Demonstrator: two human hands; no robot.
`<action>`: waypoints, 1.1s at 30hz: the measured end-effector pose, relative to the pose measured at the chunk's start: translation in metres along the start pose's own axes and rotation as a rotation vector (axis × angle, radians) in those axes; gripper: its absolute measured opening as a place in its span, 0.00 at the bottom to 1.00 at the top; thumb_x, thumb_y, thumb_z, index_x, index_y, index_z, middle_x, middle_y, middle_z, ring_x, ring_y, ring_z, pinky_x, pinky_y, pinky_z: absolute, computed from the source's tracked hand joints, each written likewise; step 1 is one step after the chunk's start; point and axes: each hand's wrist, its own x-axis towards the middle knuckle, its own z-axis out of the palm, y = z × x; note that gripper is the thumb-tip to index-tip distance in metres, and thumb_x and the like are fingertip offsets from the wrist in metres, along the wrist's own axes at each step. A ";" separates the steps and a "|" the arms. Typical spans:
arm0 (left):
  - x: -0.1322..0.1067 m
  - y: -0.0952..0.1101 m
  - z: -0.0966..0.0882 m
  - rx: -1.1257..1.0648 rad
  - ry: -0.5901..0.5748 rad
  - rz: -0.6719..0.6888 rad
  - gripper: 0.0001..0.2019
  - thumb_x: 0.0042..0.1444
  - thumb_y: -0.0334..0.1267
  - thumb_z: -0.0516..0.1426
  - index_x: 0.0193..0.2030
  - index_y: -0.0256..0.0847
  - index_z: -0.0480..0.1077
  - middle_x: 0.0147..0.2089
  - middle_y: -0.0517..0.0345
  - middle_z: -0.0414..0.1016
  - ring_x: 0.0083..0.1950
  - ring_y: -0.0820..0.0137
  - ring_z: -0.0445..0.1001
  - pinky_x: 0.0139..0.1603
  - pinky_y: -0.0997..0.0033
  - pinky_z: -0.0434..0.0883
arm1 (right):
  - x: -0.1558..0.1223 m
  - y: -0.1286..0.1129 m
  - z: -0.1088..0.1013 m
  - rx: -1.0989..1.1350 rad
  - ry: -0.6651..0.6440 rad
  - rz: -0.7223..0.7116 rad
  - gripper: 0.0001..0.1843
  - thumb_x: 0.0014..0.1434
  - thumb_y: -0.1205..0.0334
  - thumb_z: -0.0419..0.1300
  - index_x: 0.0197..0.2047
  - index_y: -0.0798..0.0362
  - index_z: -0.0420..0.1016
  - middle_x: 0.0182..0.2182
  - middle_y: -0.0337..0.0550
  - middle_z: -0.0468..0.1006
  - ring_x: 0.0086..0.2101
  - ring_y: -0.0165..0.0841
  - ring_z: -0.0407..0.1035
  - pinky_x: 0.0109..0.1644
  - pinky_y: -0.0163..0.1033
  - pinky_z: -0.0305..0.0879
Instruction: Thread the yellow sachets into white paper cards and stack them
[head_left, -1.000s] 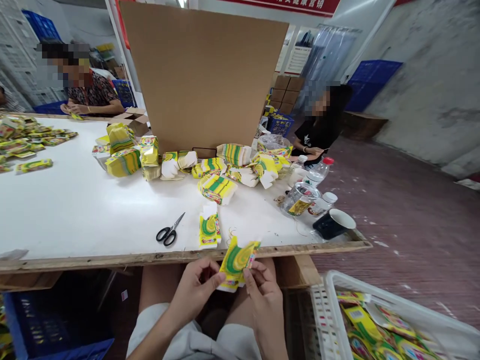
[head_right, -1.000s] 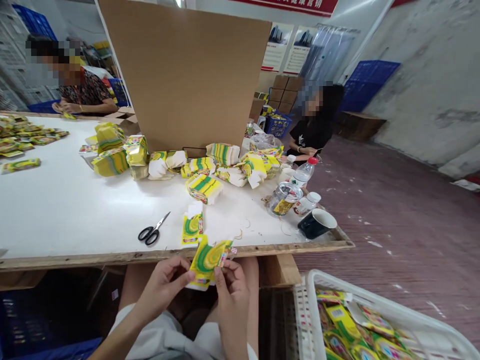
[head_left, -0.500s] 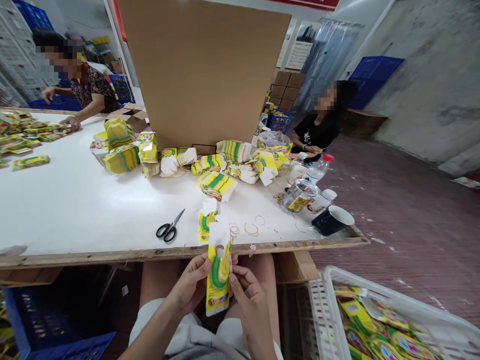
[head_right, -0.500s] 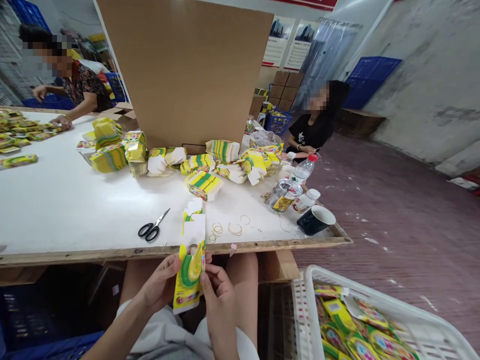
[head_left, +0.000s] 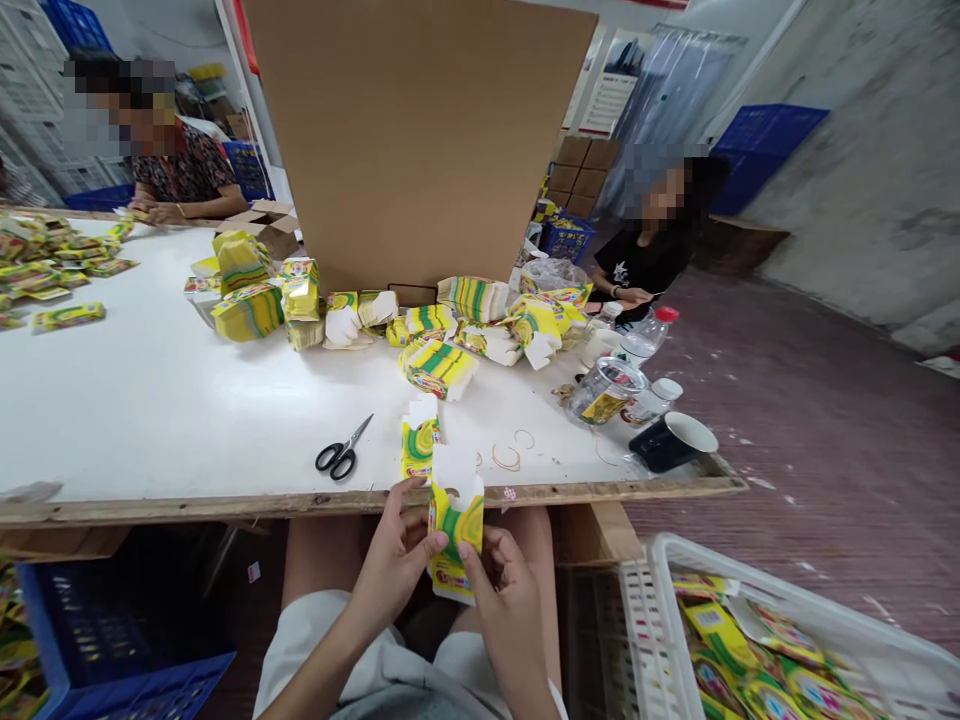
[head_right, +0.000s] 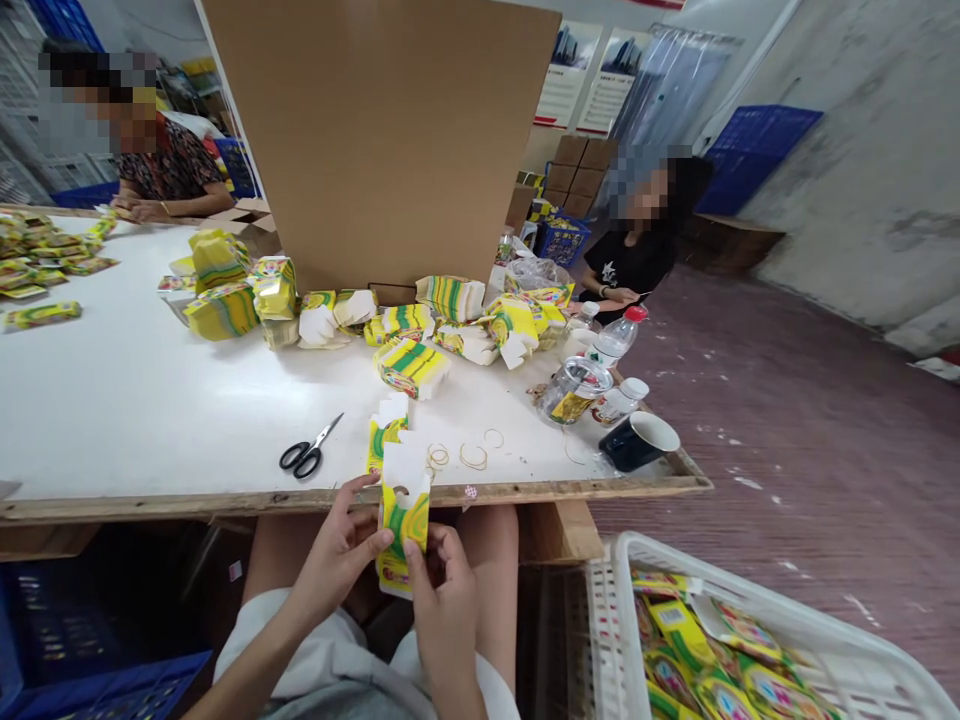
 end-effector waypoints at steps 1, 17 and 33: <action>-0.002 0.002 -0.001 0.042 -0.035 0.013 0.37 0.55 0.41 0.64 0.67 0.44 0.51 0.44 0.50 0.81 0.43 0.64 0.80 0.47 0.65 0.73 | 0.001 -0.001 -0.003 0.012 -0.016 -0.016 0.21 0.58 0.50 0.64 0.50 0.51 0.71 0.40 0.47 0.80 0.36 0.39 0.75 0.40 0.40 0.73; -0.017 0.013 -0.001 0.005 -0.340 -0.179 0.37 0.52 0.40 0.67 0.64 0.48 0.51 0.42 0.53 0.78 0.36 0.68 0.77 0.35 0.73 0.69 | 0.014 -0.024 -0.036 -0.035 -0.162 -0.190 0.11 0.61 0.53 0.61 0.34 0.51 0.75 0.30 0.41 0.75 0.31 0.33 0.70 0.34 0.33 0.67; -0.014 0.016 0.003 0.277 -0.259 0.001 0.24 0.59 0.37 0.59 0.63 0.44 0.66 0.58 0.44 0.74 0.54 0.58 0.76 0.49 0.66 0.74 | 0.018 -0.016 -0.038 -0.169 -0.150 -0.054 0.23 0.56 0.52 0.64 0.53 0.53 0.72 0.18 0.27 0.60 0.19 0.27 0.55 0.24 0.32 0.54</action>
